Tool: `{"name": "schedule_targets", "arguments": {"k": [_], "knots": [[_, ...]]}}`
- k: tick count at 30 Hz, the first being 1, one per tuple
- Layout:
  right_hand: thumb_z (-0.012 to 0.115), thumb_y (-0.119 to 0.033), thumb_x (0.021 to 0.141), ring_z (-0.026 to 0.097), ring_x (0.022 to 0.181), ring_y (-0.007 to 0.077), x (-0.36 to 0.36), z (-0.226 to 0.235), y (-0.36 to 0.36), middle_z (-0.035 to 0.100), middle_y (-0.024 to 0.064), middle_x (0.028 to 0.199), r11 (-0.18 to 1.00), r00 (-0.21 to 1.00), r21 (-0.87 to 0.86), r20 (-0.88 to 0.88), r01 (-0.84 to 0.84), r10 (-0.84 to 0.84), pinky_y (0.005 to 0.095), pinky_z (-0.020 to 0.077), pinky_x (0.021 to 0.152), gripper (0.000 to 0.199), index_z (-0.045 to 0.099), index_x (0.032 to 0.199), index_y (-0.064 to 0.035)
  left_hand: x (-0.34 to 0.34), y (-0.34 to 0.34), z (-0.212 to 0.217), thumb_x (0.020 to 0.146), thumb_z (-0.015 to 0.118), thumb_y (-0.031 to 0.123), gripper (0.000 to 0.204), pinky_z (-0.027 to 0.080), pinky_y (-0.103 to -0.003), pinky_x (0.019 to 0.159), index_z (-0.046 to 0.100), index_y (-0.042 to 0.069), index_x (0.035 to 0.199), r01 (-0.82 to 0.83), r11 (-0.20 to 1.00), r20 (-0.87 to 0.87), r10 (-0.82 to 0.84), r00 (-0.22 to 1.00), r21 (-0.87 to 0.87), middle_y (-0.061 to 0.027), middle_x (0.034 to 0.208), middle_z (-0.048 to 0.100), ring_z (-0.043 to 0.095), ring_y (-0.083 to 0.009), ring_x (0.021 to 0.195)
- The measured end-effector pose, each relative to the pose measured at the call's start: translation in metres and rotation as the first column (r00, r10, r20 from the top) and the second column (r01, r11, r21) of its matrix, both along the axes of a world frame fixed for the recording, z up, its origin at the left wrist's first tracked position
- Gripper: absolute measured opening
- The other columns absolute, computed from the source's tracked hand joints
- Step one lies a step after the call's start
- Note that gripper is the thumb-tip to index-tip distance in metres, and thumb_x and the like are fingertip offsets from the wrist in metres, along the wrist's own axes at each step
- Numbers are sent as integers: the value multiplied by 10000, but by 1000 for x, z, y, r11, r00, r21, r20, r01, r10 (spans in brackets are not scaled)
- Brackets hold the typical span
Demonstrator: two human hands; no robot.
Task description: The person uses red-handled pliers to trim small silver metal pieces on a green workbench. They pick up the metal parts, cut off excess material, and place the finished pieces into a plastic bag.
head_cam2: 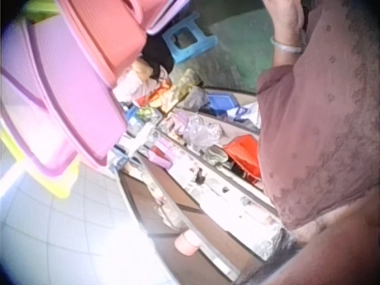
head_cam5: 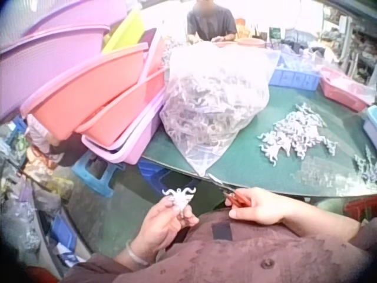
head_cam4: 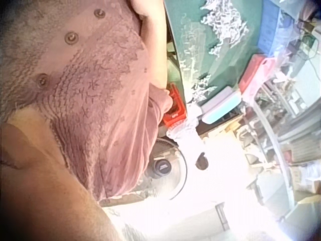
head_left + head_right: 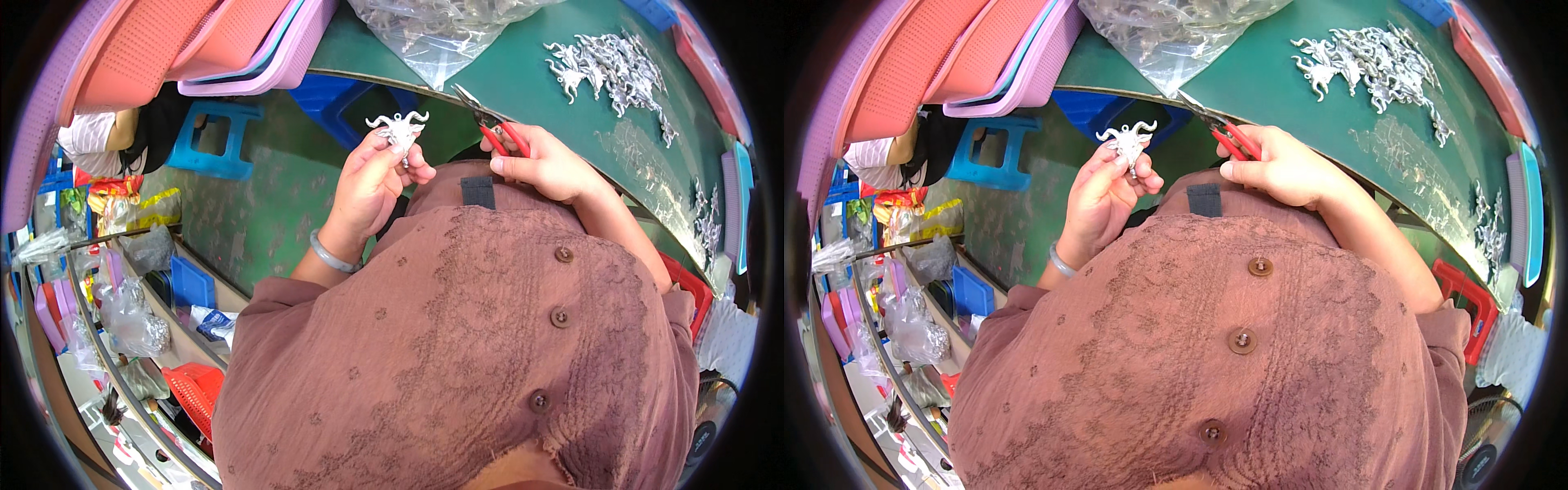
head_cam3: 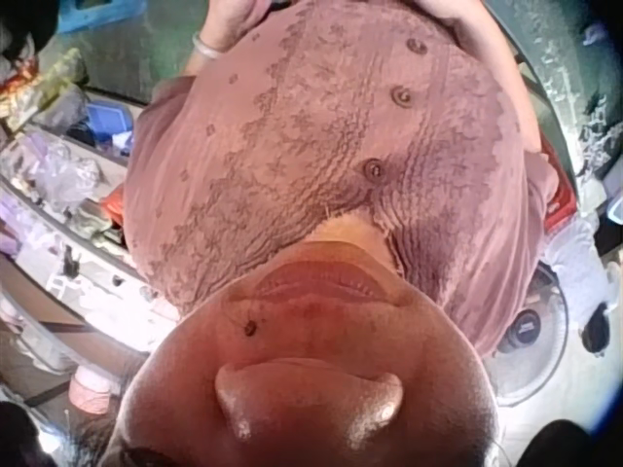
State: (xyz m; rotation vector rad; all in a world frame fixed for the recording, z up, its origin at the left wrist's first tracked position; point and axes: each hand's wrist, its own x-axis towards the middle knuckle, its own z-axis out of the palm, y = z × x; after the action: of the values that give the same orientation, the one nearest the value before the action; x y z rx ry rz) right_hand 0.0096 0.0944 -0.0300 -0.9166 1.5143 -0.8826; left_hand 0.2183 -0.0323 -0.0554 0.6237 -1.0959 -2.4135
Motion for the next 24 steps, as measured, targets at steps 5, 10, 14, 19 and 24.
{"name": "schedule_targets", "arguments": {"k": [5,10,14,19,24], "knots": [[631,-204,766,470,722,109,-4,1,3,529,31,786,995,990,-39,-111,-96,92,256,413,676,351,531,1006,32,-6,-1,4,917,424,113,158,470,-330,721,510,28,1019,29,997,-41,-32,999,-69,-77,868,567,593,-218,783],[620,-197,765,470,712,115,-15,18,16,525,41,774,991,973,-62,-202,-122,107,262,415,662,407,510,1077,39,-12,-1,11,908,409,87,157,471,-346,740,497,13,1015,61,992,-29,-64,998,-113,-95,881,557,591,-229,802],[623,-205,765,485,770,146,-31,40,48,532,65,855,979,955,-198,-296,-47,-14,278,426,704,492,469,1176,18,-21,0,16,904,410,79,152,474,-346,745,496,7,1007,88,969,22,-86,996,-230,-98,888,555,593,-232,813],[623,-205,784,470,1060,182,-73,53,107,508,127,1141,904,829,-288,-378,317,-412,284,345,927,561,409,1252,21,-42,-3,18,903,453,124,193,493,-343,721,507,3,1044,140,964,28,-137,990,-226,-112,916,574,606,-237,825],[632,-294,766,479,1049,326,-123,38,159,492,184,1175,821,146,-253,-916,512,-374,362,367,922,612,413,1249,14,-72,-1,21,899,505,187,211,497,-302,592,560,-3,974,235,940,111,-213,971,-248,-123,861,616,626,-215,703]]}}
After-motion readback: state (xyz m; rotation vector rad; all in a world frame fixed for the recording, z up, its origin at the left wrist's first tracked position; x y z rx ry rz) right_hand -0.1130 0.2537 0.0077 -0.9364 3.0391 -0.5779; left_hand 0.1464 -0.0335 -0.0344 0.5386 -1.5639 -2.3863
